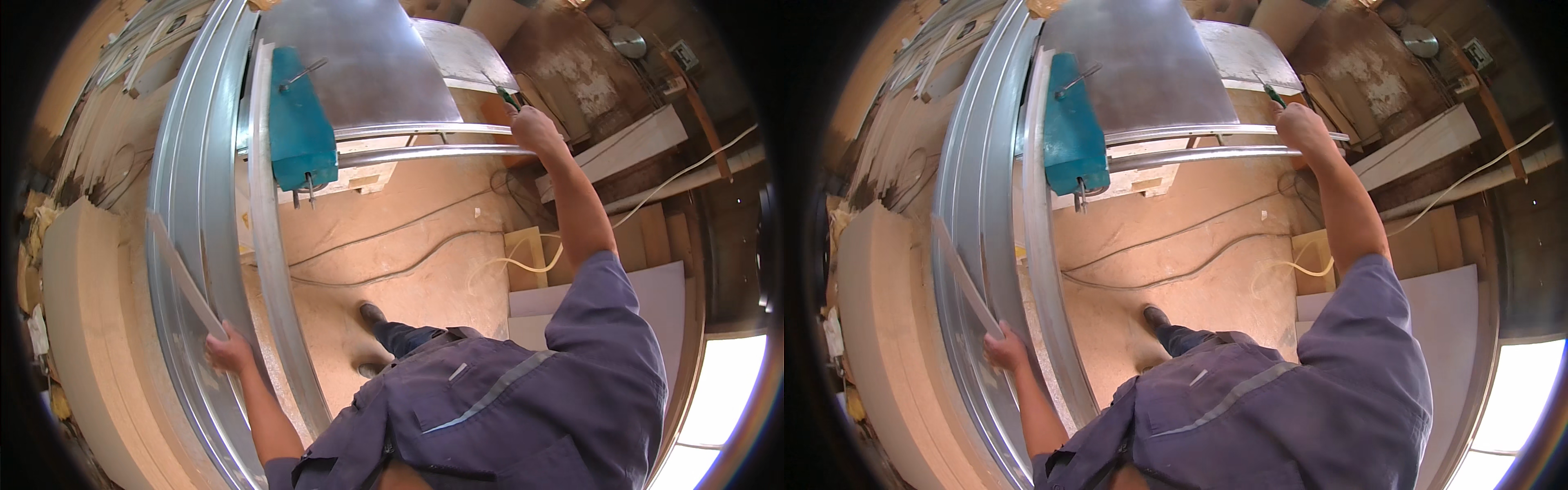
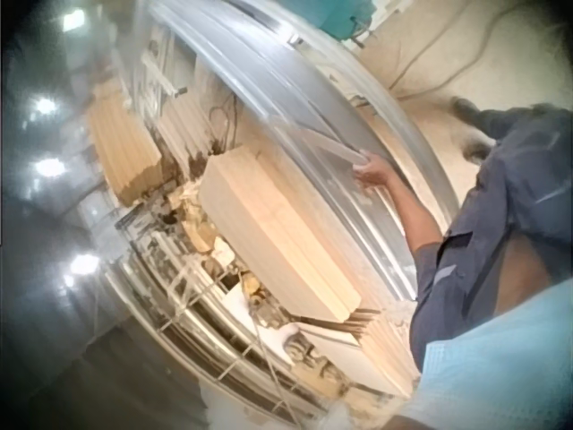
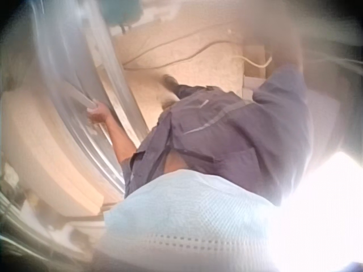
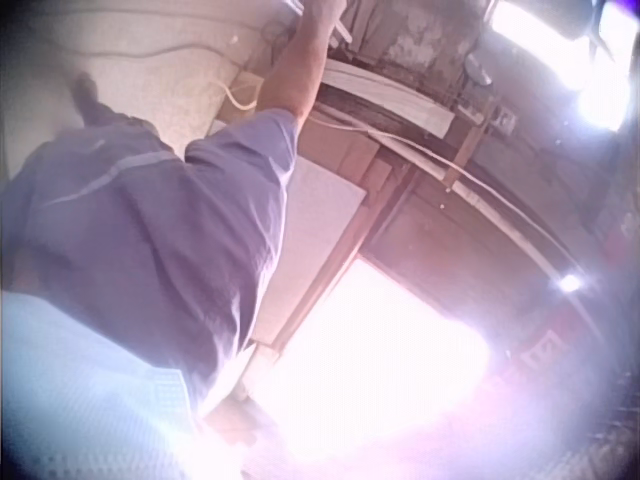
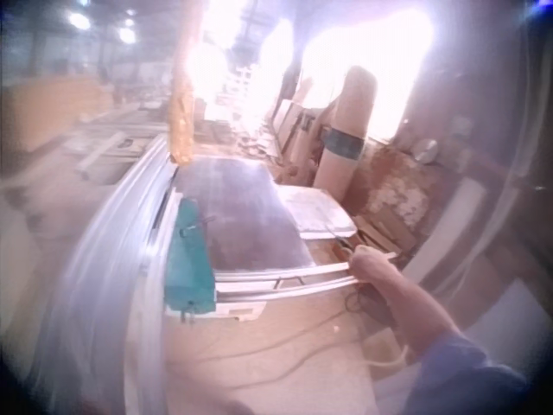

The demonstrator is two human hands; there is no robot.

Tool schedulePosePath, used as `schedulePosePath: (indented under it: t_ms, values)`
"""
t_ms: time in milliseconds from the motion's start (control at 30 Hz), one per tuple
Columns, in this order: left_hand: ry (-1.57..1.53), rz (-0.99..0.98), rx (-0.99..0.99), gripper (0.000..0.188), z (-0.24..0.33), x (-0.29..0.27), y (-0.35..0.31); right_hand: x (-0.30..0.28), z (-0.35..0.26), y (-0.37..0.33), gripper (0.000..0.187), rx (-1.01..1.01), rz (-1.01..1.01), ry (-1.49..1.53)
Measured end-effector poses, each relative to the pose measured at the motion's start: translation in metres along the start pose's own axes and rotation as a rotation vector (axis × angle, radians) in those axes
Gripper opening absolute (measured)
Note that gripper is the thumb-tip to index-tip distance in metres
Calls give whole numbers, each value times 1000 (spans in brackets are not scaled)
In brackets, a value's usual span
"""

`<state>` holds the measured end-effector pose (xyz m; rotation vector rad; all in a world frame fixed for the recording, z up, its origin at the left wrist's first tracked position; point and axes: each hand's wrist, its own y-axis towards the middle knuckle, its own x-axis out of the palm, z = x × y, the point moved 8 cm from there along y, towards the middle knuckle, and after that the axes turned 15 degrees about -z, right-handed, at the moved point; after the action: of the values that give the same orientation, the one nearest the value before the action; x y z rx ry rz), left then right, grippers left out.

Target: The person assembles a metal frame using a screwdriver. They pick up metal bars, align them on a table saw, and fasten them together with screws. The person also uses a calculator and a tape measure during the process.

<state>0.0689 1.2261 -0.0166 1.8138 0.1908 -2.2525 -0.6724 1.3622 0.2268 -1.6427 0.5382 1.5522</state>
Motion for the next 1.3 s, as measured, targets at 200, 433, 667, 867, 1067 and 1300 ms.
schedulePosePath:
  t_ms: [200,433,667,867,1067,1300]
  values:
    - [12,-92,-11,46,74,20,63,27,-68,-21,63,-302,-20,47]
    - [-242,-117,212,53,84,25,104,88,-215,-128,59,-583,-335,-48]
    - [-463,-8,159,51,-78,-87,4,127,-288,-206,54,-770,-518,-21]
    - [-540,18,-374,50,-280,-139,-153,149,-367,-326,54,-1266,-434,-144]
    - [-663,160,-791,45,-468,-37,-345,195,-392,-453,54,-1462,-490,-293]
    - [-866,-39,-1275,41,-532,11,-563,208,-443,-450,41,-1000,-297,-438]
